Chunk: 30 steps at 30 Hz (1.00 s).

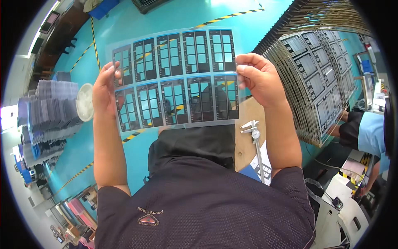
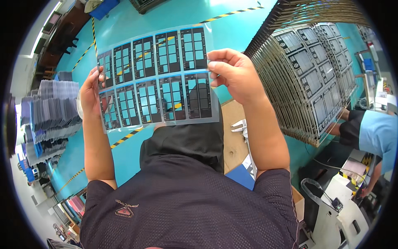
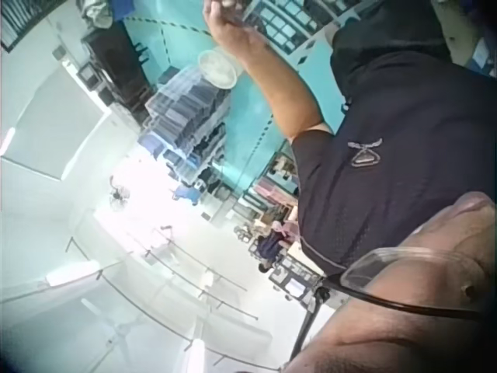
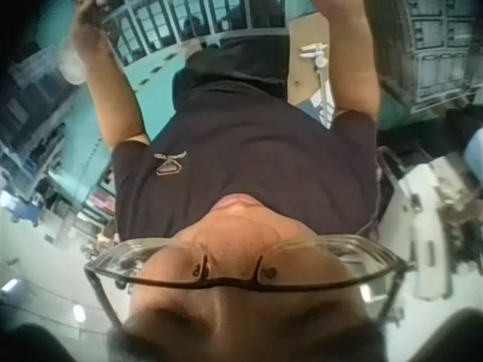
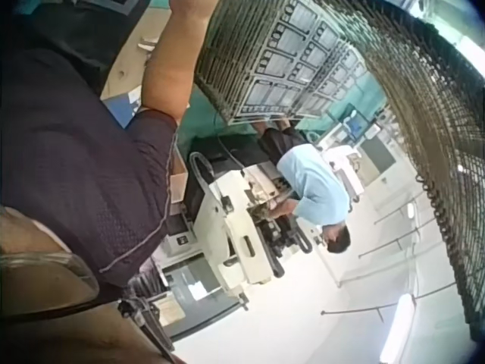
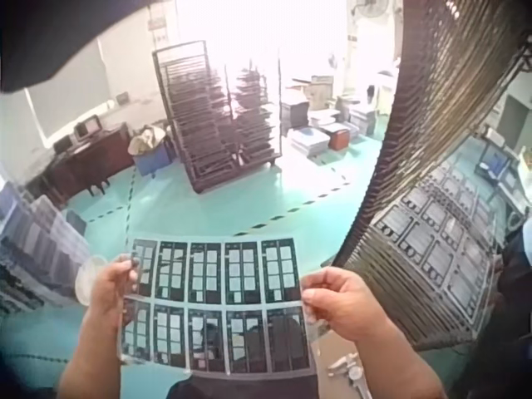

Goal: The person peels a film from a sheet of frames, carries it to a machine, and then picks up a single frame to measure with a dial caliper. Finally, they place the sheet on a table and hold it up for inspection.

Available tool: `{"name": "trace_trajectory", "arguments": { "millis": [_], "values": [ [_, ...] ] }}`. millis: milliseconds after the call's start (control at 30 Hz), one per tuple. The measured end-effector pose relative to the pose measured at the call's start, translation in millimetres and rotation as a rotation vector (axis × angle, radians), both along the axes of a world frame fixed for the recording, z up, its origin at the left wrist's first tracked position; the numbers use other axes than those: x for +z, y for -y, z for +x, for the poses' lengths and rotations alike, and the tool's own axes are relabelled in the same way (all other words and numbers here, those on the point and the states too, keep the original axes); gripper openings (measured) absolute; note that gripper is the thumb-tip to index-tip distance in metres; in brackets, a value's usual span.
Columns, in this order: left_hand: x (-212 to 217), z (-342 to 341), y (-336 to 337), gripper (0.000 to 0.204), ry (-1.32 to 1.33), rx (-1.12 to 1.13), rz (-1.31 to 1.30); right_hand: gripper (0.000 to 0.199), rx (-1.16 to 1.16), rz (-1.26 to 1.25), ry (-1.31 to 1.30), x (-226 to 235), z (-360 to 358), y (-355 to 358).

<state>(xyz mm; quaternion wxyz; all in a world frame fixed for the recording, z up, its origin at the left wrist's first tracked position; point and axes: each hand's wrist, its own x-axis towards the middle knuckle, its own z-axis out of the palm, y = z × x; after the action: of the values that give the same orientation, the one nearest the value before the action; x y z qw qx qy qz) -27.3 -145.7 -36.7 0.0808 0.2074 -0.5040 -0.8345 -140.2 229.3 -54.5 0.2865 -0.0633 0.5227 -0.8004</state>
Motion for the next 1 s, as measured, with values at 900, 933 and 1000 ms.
{"name": "trace_trajectory", "arguments": {
  "millis": [900, 933, 1000],
  "values": [
    [5, 3, 1, 0.022, -0.156, -0.072, 0.128, 0.019, 0.014, -0.051, -0.064, 5, 11, -6],
    [5, 3, 1, 0.022, -0.158, -0.064, 0.123, 0.018, 0.011, -0.052, -0.061, 6, 10, -6],
    [5, 4, 2, 0.022, -0.155, -0.065, 0.120, 0.018, 0.010, -0.053, -0.057, 5, 10, -5]
  ]
}}
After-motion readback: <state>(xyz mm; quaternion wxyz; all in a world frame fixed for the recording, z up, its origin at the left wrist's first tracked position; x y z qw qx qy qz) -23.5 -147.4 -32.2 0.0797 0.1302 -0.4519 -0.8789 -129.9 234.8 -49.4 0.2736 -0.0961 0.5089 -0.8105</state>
